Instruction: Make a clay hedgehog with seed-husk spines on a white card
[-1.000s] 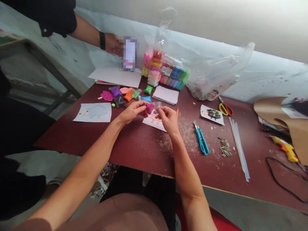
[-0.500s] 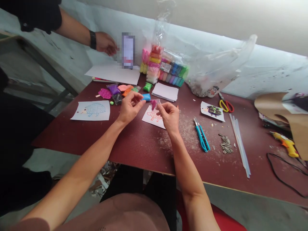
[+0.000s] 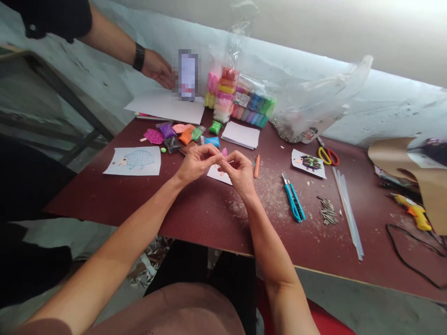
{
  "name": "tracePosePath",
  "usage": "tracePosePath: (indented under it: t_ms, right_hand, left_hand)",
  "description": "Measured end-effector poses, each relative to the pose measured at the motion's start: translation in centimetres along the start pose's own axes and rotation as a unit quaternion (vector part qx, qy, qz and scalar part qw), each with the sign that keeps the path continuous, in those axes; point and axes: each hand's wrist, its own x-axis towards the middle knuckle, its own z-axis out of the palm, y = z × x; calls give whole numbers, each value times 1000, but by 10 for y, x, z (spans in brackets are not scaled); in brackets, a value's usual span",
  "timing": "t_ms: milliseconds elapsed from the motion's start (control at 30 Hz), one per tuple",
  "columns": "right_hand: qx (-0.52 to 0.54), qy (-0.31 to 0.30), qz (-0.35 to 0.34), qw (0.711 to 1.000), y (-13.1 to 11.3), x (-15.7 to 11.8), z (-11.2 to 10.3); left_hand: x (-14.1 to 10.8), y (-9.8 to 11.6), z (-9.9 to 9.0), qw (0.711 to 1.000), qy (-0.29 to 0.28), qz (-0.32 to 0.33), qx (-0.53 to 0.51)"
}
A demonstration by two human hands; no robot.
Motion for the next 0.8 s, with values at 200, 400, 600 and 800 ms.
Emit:
tracePosePath:
  t_ms: [200, 400, 600, 800]
  right_hand:
    - [40, -62, 54, 996, -5, 2, -9]
    - [43, -28, 70, 996, -3, 2, -11]
    - [-51, 0, 15, 999, 3, 5, -10]
    - [-105, 22, -28, 994, 9, 3, -6]
  left_hand:
    - [1, 4, -2, 1000, -18, -17, 18]
    - [-2, 5, -3, 996, -21, -22, 89]
    - [-5, 0, 1, 993, -12, -9, 118]
    - [-4, -4, 3, 991, -8, -14, 136]
